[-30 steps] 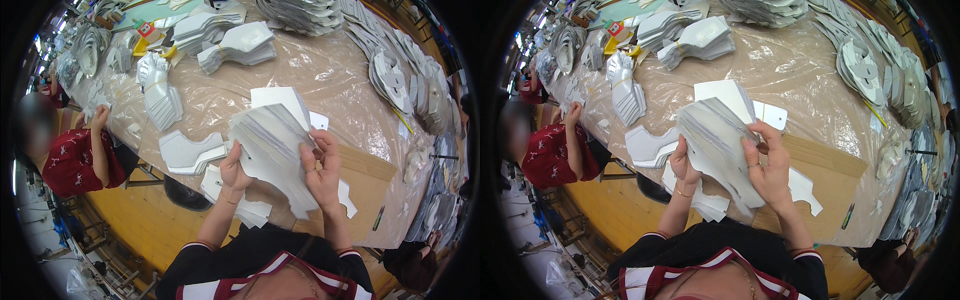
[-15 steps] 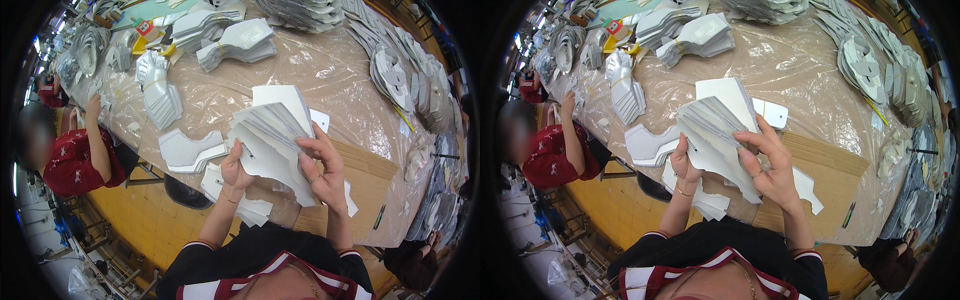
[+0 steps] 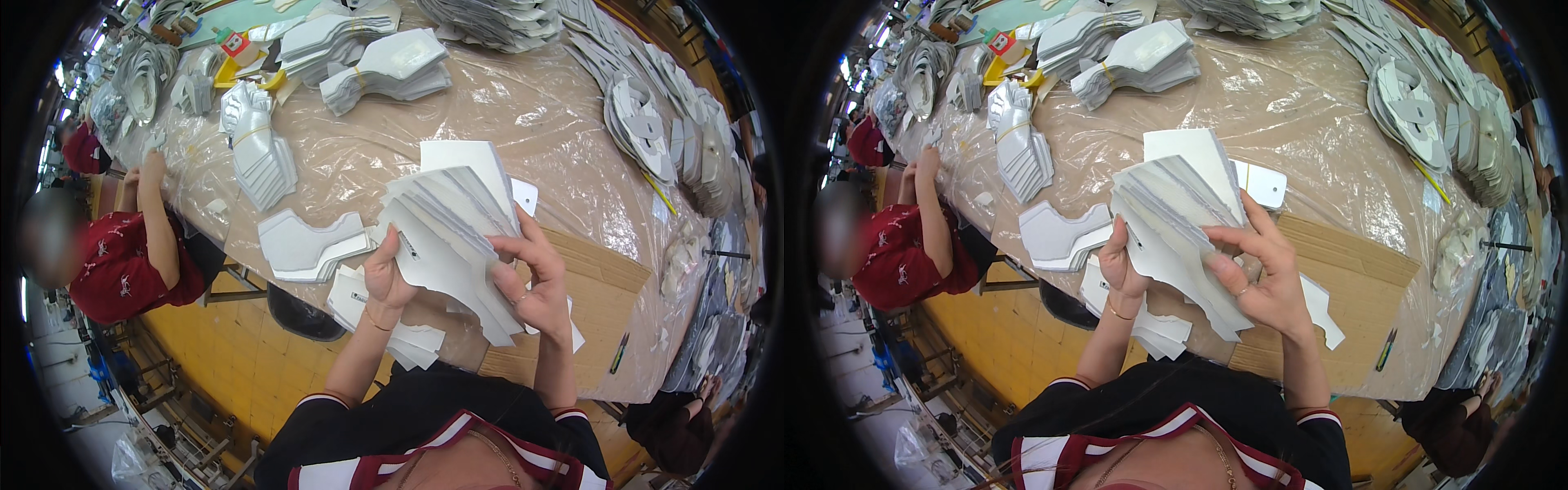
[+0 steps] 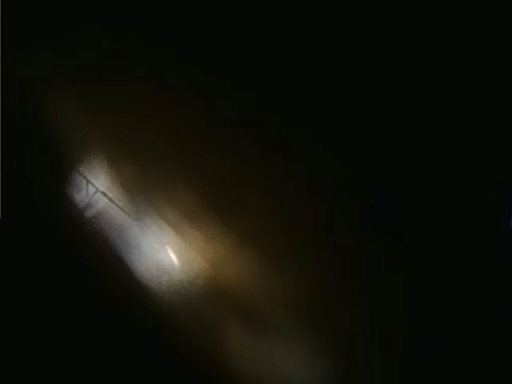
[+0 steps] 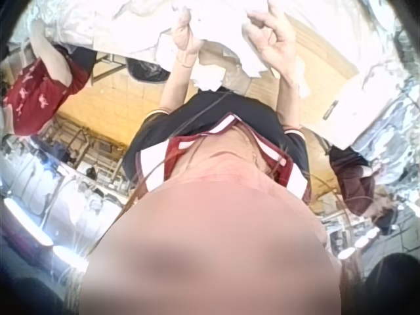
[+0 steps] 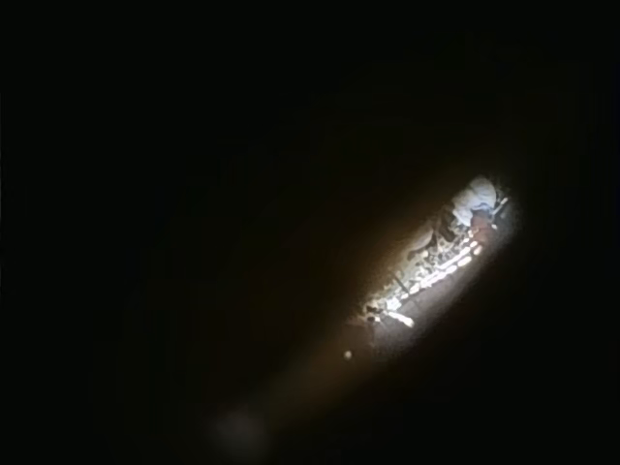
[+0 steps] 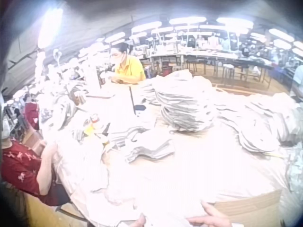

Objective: The person assembles white plastic components by peeling off backing films and pressing small rectangular pieces onto larger curved parts. They handle the parts one at a time, aligning and smoothing them before stacking the finished units.

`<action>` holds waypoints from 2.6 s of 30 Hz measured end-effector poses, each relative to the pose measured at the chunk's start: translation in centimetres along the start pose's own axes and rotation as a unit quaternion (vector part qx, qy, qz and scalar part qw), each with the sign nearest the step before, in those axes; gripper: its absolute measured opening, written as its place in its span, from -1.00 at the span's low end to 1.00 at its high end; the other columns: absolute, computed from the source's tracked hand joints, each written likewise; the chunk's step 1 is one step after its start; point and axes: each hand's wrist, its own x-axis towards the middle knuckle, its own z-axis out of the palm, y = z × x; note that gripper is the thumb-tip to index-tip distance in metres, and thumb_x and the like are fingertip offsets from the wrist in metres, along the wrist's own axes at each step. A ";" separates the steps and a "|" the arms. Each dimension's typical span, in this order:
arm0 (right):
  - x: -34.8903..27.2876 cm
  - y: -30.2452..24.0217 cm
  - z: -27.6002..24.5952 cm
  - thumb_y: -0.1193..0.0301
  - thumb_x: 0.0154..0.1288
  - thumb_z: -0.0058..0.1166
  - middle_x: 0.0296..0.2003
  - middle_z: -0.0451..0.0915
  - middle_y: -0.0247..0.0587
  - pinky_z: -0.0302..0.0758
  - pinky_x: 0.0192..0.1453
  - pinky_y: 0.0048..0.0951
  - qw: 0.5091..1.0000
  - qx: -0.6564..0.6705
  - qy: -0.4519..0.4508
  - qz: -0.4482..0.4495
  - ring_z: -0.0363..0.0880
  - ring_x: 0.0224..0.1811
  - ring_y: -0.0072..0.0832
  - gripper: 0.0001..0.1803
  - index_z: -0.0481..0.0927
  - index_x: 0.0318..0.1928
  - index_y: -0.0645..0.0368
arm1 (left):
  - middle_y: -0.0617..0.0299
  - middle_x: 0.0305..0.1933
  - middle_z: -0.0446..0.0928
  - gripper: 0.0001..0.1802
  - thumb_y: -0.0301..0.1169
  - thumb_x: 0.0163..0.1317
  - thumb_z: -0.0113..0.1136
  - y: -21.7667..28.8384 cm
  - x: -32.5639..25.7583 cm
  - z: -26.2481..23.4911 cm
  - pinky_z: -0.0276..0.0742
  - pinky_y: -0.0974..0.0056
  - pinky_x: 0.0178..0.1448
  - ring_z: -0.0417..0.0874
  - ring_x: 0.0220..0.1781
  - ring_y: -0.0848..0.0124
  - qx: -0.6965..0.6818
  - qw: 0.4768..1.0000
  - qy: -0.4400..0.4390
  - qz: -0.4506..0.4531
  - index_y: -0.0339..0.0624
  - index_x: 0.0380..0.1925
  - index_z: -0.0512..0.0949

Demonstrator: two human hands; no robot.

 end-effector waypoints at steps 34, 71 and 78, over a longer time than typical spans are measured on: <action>-10.7 -0.5 -11.1 0.38 0.52 0.00 0.03 0.63 -0.20 0.47 0.13 -0.54 0.937 0.059 0.284 0.196 0.58 -0.01 -0.62 -0.57 0.41 0.29 0.33 | 0.05 0.40 0.37 -0.50 -0.20 0.54 -0.11 3.9 -1.7 -0.7 0.22 -0.04 0.52 0.38 0.42 0.13 0.105 0.983 0.153 0.011 -0.21 0.36 0.30; -12.0 2.0 -7.0 0.46 0.37 0.15 -0.05 0.62 -0.16 0.48 0.11 -0.38 0.936 -0.185 0.207 0.215 0.60 -0.02 -0.38 -0.77 0.63 -0.01 0.26 | -0.07 0.45 0.28 -0.47 -0.19 0.57 -0.22 -3.3 -2.1 0.4 0.13 -0.17 0.55 0.29 0.47 0.01 0.107 0.983 0.139 -0.061 -0.25 0.40 0.23; -10.1 1.7 -5.6 0.40 0.36 0.19 -0.01 0.63 -0.15 0.46 0.15 -0.37 0.976 0.011 0.145 0.163 0.57 0.03 -0.46 -0.55 0.48 0.21 0.26 | -0.03 0.44 0.29 -0.43 -0.12 0.55 -0.19 -4.4 -2.4 0.1 0.20 -0.12 0.52 0.30 0.46 0.03 0.112 0.980 0.142 -0.086 -0.25 0.40 0.19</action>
